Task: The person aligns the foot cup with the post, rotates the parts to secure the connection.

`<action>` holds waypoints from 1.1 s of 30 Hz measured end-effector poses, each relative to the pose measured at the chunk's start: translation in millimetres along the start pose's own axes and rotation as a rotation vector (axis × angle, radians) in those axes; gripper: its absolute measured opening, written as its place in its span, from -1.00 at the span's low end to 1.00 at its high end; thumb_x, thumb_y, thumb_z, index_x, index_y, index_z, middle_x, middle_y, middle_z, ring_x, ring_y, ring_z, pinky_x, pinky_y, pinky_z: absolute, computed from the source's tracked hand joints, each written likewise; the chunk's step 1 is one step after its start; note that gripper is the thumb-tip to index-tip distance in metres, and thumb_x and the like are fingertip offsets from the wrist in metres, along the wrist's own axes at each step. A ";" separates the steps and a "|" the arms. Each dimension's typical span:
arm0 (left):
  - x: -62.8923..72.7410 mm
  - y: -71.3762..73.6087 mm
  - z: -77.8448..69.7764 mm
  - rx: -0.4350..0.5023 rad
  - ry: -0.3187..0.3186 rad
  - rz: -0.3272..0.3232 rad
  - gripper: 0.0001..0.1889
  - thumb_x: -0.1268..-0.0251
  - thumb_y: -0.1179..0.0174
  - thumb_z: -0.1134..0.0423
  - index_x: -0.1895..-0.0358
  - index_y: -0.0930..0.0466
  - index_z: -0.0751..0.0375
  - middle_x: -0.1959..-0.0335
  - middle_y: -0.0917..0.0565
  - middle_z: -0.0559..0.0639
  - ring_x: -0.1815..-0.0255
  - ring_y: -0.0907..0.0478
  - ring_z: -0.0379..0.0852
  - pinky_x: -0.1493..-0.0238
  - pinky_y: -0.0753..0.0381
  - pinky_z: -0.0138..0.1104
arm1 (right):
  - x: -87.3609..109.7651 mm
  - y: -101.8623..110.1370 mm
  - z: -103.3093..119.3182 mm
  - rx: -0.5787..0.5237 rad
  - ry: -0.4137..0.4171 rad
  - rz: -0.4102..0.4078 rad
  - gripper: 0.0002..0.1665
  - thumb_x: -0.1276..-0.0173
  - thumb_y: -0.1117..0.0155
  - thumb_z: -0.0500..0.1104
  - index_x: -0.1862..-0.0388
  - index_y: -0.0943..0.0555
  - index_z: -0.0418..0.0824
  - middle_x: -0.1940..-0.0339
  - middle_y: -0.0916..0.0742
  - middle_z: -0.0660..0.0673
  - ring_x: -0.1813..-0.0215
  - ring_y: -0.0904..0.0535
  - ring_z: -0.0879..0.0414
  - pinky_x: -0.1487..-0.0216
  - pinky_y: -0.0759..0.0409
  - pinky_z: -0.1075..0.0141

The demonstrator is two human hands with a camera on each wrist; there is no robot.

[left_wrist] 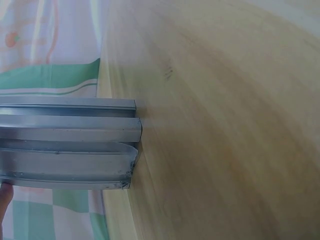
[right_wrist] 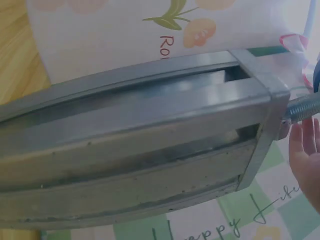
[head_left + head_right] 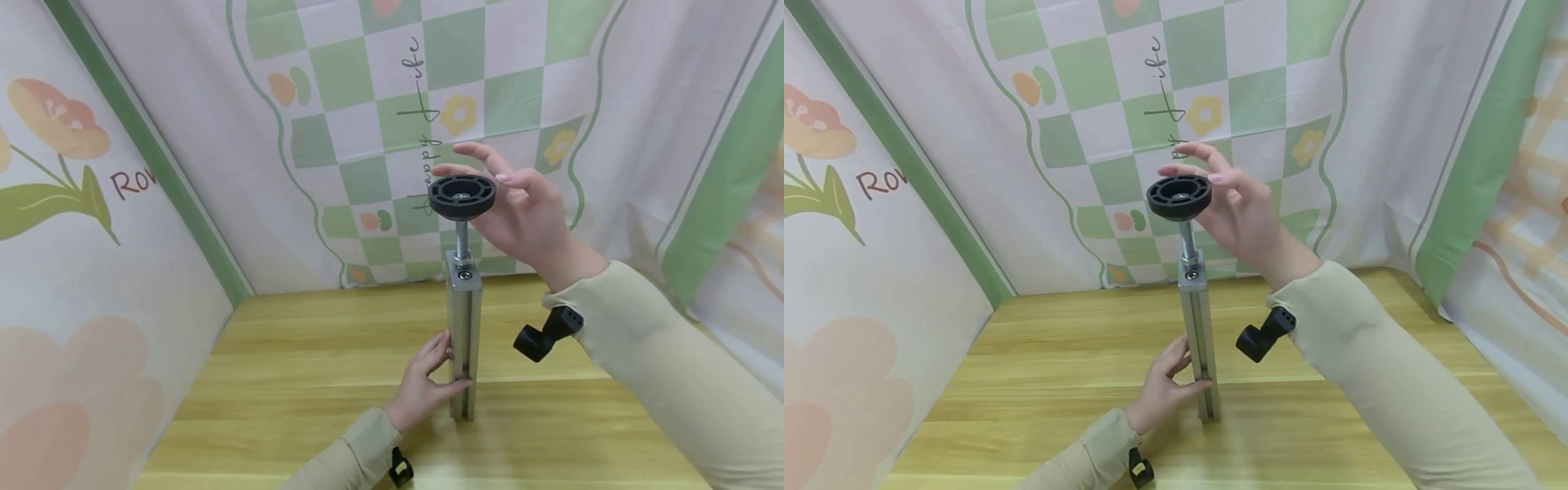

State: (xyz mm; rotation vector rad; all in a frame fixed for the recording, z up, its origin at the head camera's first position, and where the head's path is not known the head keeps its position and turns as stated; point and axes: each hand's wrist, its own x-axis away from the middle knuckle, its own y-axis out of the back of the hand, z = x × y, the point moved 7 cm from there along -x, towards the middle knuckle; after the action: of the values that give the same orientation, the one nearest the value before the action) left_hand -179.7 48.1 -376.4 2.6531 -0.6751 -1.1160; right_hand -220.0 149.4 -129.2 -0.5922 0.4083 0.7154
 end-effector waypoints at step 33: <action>0.3 1.5 1.4 -0.019 -0.043 -0.010 0.02 0.03 -0.36 0.53 -0.48 0.06 -0.02 -0.26 -0.35 0.34 0.10 -0.57 0.13 -0.23 -0.55 -0.23 | -2.2 -9.0 -12.0 -0.267 0.013 0.150 -0.53 -0.11 0.02 -0.30 -0.06 -0.35 -0.30 -0.10 -0.51 -0.34 -0.16 -0.48 -0.16 -0.36 -0.40 0.25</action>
State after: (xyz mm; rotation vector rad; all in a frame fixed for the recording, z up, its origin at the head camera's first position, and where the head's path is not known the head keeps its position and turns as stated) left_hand -181.0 46.7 -377.1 2.6268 -0.6564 -1.1793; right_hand -216.8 135.4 -133.9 -0.8243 0.3741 0.9185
